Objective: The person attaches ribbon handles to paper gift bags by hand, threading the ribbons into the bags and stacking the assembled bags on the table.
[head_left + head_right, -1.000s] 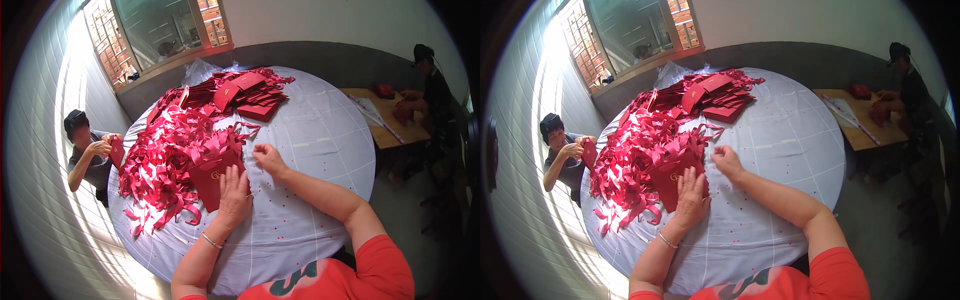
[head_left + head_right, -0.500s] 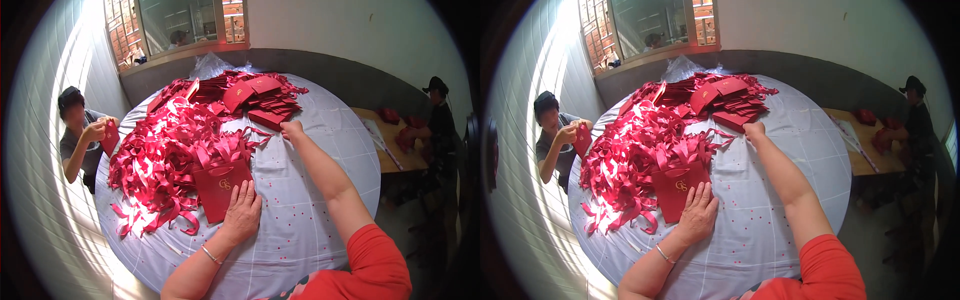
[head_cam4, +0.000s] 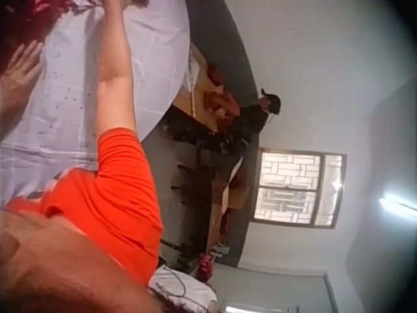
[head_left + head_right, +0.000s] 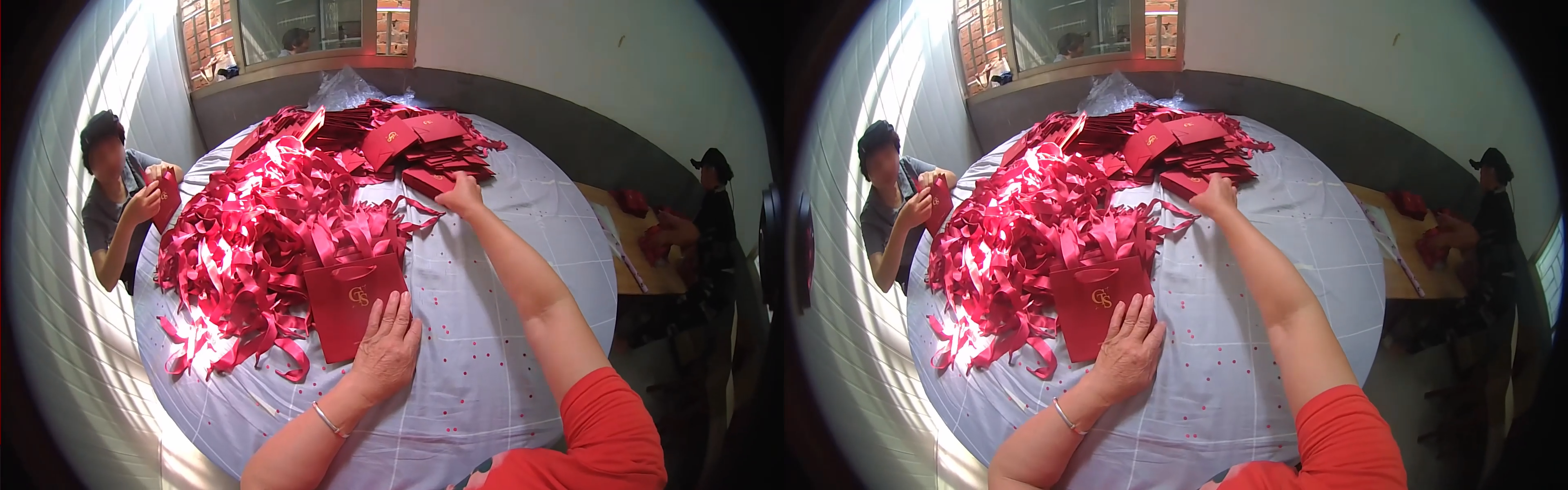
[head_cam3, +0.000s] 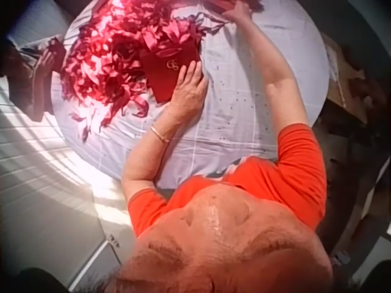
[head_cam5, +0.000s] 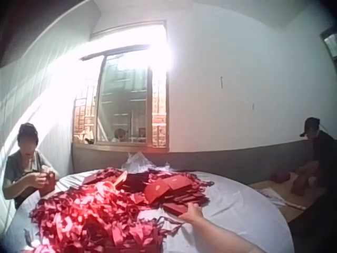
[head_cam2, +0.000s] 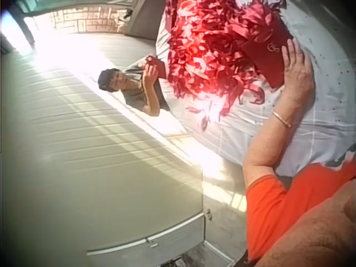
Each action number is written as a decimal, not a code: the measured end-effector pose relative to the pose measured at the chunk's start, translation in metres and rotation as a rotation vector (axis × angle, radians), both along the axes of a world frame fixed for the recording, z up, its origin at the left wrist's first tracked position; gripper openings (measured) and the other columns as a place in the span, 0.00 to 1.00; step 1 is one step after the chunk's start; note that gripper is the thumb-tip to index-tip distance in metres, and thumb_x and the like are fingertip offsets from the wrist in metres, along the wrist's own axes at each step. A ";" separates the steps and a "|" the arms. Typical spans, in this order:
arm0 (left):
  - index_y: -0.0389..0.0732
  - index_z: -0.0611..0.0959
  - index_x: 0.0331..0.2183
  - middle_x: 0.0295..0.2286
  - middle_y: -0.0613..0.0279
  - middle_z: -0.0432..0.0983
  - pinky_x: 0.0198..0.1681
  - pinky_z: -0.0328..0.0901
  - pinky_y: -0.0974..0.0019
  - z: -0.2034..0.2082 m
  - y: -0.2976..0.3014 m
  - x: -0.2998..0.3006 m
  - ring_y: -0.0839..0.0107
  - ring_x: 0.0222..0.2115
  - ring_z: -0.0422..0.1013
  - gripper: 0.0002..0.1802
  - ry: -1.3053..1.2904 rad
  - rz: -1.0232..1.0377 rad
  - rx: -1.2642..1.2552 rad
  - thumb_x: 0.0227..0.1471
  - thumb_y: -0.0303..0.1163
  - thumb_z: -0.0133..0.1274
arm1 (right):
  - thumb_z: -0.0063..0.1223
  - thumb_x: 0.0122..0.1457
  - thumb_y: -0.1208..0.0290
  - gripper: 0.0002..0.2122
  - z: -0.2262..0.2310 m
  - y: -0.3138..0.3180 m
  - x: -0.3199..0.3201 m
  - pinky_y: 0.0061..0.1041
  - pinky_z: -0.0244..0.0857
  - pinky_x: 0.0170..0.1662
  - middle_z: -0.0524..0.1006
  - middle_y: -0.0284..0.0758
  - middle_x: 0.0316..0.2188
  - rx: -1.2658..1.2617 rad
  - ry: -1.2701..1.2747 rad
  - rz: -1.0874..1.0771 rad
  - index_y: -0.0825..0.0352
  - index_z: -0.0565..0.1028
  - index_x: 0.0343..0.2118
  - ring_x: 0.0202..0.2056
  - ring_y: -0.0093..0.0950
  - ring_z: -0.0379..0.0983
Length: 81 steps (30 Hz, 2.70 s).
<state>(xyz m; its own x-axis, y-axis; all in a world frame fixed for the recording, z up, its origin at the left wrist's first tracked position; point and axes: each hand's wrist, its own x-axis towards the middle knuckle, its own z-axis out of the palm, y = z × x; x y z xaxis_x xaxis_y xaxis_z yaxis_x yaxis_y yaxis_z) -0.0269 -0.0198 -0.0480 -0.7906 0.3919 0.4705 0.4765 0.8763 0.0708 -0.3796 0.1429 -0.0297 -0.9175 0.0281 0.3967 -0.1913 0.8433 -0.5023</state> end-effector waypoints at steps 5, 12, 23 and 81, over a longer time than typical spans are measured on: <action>0.34 0.79 0.46 0.59 0.34 0.59 0.67 0.42 0.45 0.001 -0.001 0.000 0.44 0.63 0.54 0.19 0.012 -0.017 0.009 0.52 0.30 0.51 | 0.63 0.47 0.65 0.26 0.004 -0.001 0.021 0.43 0.67 0.54 0.68 0.46 0.52 0.375 -0.092 0.017 0.67 0.70 0.50 0.51 0.49 0.71; 0.34 0.78 0.46 0.59 0.33 0.59 0.67 0.42 0.45 -0.001 0.000 -0.002 0.43 0.63 0.54 0.20 0.006 -0.029 0.041 0.50 0.30 0.51 | 0.60 0.51 0.67 0.22 0.015 0.009 0.011 0.39 0.74 0.47 0.74 0.50 0.46 0.618 -0.013 0.170 0.70 0.69 0.47 0.45 0.46 0.77; 0.34 0.78 0.45 0.59 0.35 0.60 0.67 0.43 0.46 -0.005 -0.002 -0.002 0.44 0.63 0.54 0.19 0.007 -0.011 0.038 0.51 0.31 0.51 | 0.57 0.48 0.71 0.17 0.030 -0.001 0.010 0.32 0.76 0.30 0.78 0.41 0.34 1.084 0.240 0.272 0.68 0.71 0.41 0.34 0.34 0.81; 0.33 0.77 0.43 0.58 0.36 0.62 0.67 0.43 0.46 -0.007 -0.005 -0.004 0.45 0.63 0.55 0.17 0.006 -0.011 0.074 0.52 0.31 0.51 | 0.52 0.45 0.86 0.20 0.083 0.090 -0.006 0.33 0.73 0.44 0.79 0.32 0.43 0.508 0.441 0.464 0.52 0.82 0.36 0.45 0.38 0.77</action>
